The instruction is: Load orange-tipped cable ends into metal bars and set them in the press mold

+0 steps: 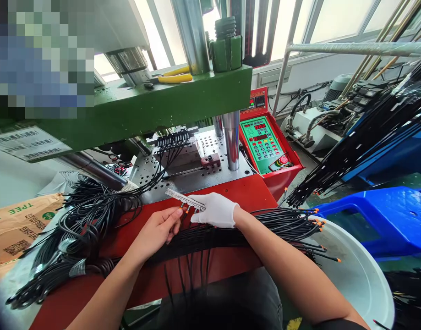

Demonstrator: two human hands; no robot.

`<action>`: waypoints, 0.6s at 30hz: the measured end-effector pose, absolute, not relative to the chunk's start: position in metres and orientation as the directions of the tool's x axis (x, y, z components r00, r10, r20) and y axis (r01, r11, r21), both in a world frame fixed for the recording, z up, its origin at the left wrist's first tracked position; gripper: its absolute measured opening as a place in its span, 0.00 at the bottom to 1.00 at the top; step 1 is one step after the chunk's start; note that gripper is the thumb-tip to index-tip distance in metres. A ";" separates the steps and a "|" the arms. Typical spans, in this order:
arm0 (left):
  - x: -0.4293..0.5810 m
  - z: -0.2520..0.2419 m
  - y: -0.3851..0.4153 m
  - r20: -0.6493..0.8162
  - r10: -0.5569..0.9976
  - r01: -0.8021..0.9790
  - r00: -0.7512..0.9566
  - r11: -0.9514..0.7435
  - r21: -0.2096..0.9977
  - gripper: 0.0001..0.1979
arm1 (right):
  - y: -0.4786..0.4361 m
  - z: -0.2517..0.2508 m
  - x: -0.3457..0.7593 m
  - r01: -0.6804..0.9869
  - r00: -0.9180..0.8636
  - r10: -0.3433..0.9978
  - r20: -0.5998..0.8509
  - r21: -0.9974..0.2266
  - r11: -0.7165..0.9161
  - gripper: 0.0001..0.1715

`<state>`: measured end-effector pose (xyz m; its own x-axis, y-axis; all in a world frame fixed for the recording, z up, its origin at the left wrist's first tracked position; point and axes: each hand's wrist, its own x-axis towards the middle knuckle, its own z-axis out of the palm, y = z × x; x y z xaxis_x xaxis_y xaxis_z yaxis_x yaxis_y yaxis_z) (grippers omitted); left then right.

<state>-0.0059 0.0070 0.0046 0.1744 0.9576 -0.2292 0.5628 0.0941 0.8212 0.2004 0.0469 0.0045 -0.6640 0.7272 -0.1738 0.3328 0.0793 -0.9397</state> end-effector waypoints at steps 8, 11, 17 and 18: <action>-0.046 0.015 0.048 0.442 0.896 0.938 -0.044 -0.115 0.326 0.17 | 0.046 -0.014 0.177 0.765 -0.357 0.898 -0.256 -0.632 0.124 0.11; -0.051 0.004 0.069 0.508 0.858 0.977 0.074 -0.164 0.134 0.23 | 0.038 -0.024 0.165 0.856 -0.240 0.945 -0.224 -0.508 0.097 0.10; -0.068 -0.026 0.092 0.390 0.919 0.998 0.054 -0.065 0.014 0.32 | 0.048 -0.010 0.166 0.829 -0.309 0.940 -0.144 -0.526 0.192 0.12; -0.072 -0.030 0.093 0.365 0.930 0.999 0.041 -0.046 0.006 0.31 | 0.062 -0.001 0.168 0.804 -0.344 0.931 -0.120 -0.550 0.226 0.14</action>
<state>-0.0723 0.0929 -0.0299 0.0408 0.9299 0.3655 0.9989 -0.0462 0.0059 0.1676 0.0618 -0.0010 -0.3441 0.9312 -0.1202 0.8042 0.2263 -0.5496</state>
